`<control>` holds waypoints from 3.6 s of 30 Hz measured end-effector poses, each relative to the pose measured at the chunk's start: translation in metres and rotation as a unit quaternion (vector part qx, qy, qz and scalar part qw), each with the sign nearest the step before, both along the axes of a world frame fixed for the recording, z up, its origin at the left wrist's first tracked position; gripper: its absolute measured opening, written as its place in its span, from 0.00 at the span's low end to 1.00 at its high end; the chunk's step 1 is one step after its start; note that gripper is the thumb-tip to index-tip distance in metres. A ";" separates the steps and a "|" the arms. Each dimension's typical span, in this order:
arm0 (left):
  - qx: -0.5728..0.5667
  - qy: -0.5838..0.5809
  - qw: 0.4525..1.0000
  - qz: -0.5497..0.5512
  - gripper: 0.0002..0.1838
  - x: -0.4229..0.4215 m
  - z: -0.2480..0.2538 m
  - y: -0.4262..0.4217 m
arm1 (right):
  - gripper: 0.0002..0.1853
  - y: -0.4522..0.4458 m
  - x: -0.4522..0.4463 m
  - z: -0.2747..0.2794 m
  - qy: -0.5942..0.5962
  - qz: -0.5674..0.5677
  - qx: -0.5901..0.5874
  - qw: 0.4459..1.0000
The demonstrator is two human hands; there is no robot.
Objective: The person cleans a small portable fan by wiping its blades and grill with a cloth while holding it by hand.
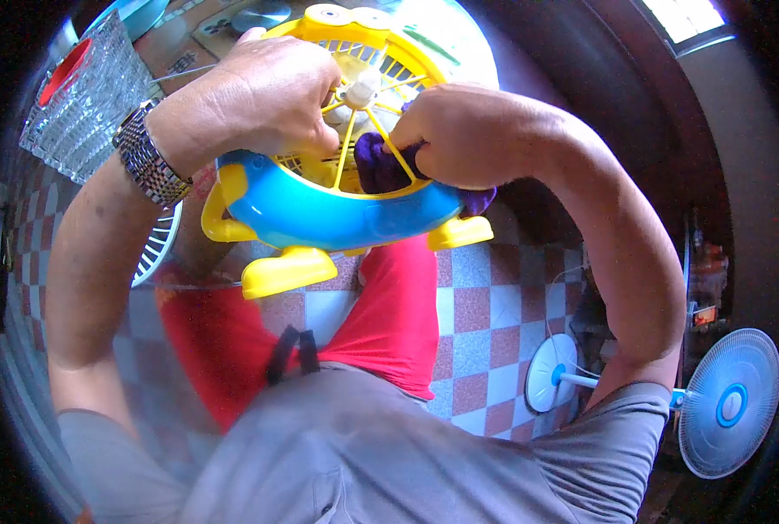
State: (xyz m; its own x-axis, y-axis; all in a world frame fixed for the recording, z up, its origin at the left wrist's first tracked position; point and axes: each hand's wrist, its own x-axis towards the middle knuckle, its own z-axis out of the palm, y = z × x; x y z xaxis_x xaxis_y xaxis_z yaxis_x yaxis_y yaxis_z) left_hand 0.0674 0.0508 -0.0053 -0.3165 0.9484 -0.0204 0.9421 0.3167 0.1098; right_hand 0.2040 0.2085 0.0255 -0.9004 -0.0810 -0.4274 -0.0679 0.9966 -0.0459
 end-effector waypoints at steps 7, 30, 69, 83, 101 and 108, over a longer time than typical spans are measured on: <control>-0.020 -0.019 1.000 -0.002 0.22 0.001 0.005 0.002 | 0.10 -0.018 -0.009 0.006 -0.055 0.016 0.193 0.979; -0.061 -0.087 0.992 -0.062 0.33 -0.008 0.012 0.002 | 0.20 0.011 0.039 -0.008 0.116 -0.045 -0.108 0.986; -0.034 -0.095 0.992 -0.072 0.28 -0.004 0.008 0.008 | 0.31 0.020 0.045 0.013 0.127 0.189 0.090 0.970; -0.015 -0.112 0.983 -0.144 0.28 -0.019 0.002 0.015 | 0.52 -0.013 0.030 0.013 0.011 0.080 0.222 0.972; -0.019 -0.090 0.988 -0.127 0.25 -0.014 0.004 0.016 | 0.04 0.028 0.034 0.006 0.138 0.081 0.040 0.986; -0.179 -0.162 0.970 -0.014 0.17 0.031 0.071 0.012 | 0.09 0.012 0.025 -0.016 0.161 0.037 -0.005 0.986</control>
